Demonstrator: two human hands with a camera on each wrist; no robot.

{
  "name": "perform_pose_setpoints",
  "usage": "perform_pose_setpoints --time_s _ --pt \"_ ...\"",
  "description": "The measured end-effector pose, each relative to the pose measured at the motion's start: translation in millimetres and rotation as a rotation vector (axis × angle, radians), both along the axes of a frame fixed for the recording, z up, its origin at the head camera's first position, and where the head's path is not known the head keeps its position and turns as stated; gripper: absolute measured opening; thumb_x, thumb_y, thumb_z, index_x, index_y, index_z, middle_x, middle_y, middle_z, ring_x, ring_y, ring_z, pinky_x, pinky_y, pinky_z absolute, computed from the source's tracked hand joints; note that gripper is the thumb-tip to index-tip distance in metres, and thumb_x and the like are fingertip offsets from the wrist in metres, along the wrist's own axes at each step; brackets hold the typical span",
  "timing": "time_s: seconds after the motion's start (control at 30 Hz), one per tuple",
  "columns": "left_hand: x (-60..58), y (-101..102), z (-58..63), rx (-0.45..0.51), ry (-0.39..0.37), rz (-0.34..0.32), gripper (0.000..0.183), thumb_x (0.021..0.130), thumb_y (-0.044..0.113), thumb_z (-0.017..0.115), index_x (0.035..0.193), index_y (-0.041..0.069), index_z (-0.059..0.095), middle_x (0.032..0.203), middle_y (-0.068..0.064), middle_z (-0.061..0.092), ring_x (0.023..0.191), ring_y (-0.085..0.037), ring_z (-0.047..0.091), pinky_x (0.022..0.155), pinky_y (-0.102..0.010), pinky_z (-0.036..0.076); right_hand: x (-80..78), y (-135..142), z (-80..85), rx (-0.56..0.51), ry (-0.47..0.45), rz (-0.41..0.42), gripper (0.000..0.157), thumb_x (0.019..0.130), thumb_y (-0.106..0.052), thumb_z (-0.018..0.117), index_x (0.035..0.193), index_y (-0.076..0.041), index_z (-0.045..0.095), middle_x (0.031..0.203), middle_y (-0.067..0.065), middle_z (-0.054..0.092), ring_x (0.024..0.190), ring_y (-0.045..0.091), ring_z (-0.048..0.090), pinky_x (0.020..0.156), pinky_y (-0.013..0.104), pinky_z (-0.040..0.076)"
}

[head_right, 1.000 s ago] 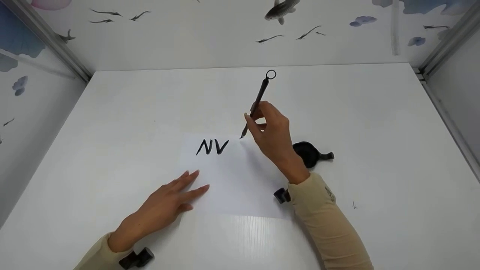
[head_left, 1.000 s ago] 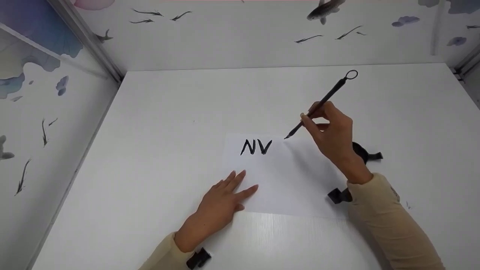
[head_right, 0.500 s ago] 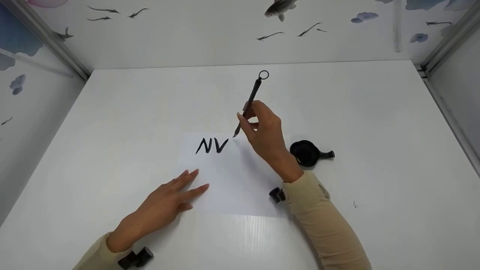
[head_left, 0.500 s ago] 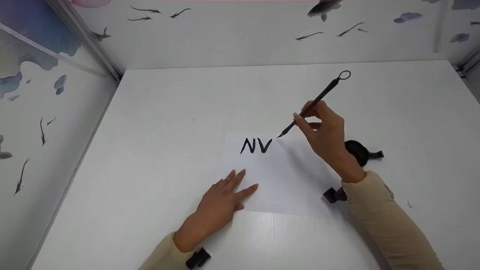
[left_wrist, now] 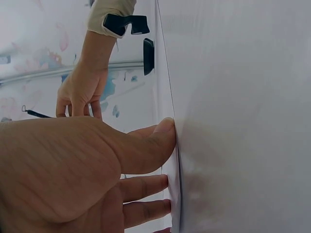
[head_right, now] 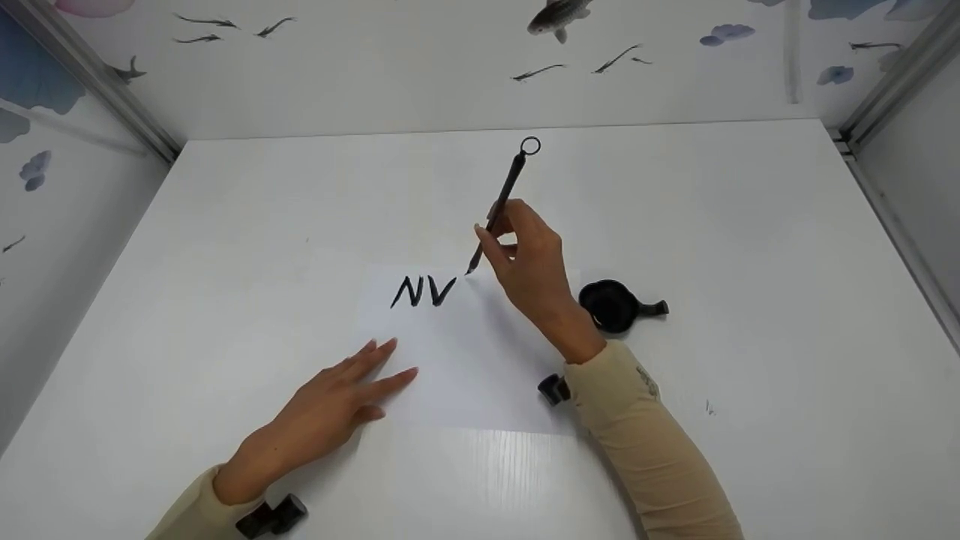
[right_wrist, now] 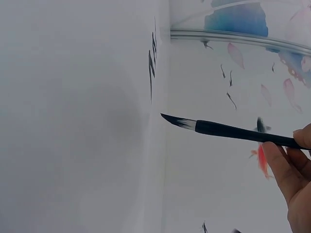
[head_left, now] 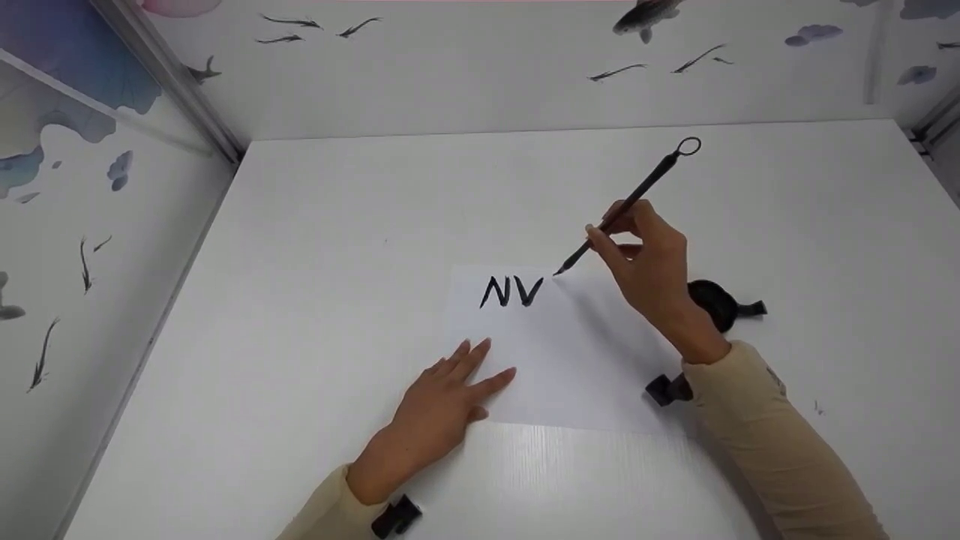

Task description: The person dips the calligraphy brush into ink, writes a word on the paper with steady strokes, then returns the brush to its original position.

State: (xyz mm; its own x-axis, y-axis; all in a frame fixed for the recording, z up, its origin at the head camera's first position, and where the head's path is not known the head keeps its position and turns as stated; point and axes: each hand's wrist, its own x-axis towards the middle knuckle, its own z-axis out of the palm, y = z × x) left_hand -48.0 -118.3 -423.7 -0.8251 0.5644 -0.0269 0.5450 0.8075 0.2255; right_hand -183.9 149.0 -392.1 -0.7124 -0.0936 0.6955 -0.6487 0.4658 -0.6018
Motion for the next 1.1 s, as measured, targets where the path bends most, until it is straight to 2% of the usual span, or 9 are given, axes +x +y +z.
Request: perform_pose_setpoints --time_s 0.27,0.5,0.9,1.1 --pt "0.2 0.2 1.1 0.008 -0.001 0.004 0.055 0.089 0.021 0.067 0.141 0.028 0.05 0.151 -0.011 0.035 0.137 -0.031 0.033 0.097 -0.049 0.043 0.3 1.6 -1.4 0.027 0.002 0.017 0.023 0.086 -0.008 0.071 0.099 0.004 0.056 0.095 0.008 0.063 0.084 0.013 0.068 0.063 0.016 0.052" --pt "0.6 -0.4 -0.3 0.028 0.009 0.005 0.053 0.089 0.021 0.066 0.14 0.027 0.051 0.151 -0.012 0.035 0.137 -0.032 0.034 0.095 -0.049 0.044 0.3 0.3 -1.5 -0.029 -0.03 0.049 0.022 0.086 -0.006 0.07 0.097 0.004 0.054 0.095 0.003 0.063 0.083 0.013 0.068 0.063 0.018 0.053" --pt "0.2 -0.2 -0.8 0.018 -0.01 0.003 0.052 0.091 0.023 0.063 0.141 0.027 0.05 0.152 -0.012 0.033 0.137 -0.032 0.032 0.096 -0.05 0.043 2.3 -0.1 -0.1 0.005 -0.02 0.04 0.022 0.087 -0.009 0.07 0.097 0.003 0.055 0.093 0.007 0.063 0.083 0.012 0.068 0.061 0.018 0.053" --pt "0.3 -0.4 -1.4 0.025 0.013 0.0 0.052 0.09 0.023 0.064 0.14 0.027 0.051 0.151 -0.012 0.035 0.136 -0.032 0.034 0.094 -0.05 0.044 0.5 0.0 -1.5 -0.004 -0.017 0.048 0.021 0.087 -0.008 0.069 0.097 0.004 0.055 0.095 0.008 0.063 0.084 0.014 0.068 0.062 0.018 0.053"
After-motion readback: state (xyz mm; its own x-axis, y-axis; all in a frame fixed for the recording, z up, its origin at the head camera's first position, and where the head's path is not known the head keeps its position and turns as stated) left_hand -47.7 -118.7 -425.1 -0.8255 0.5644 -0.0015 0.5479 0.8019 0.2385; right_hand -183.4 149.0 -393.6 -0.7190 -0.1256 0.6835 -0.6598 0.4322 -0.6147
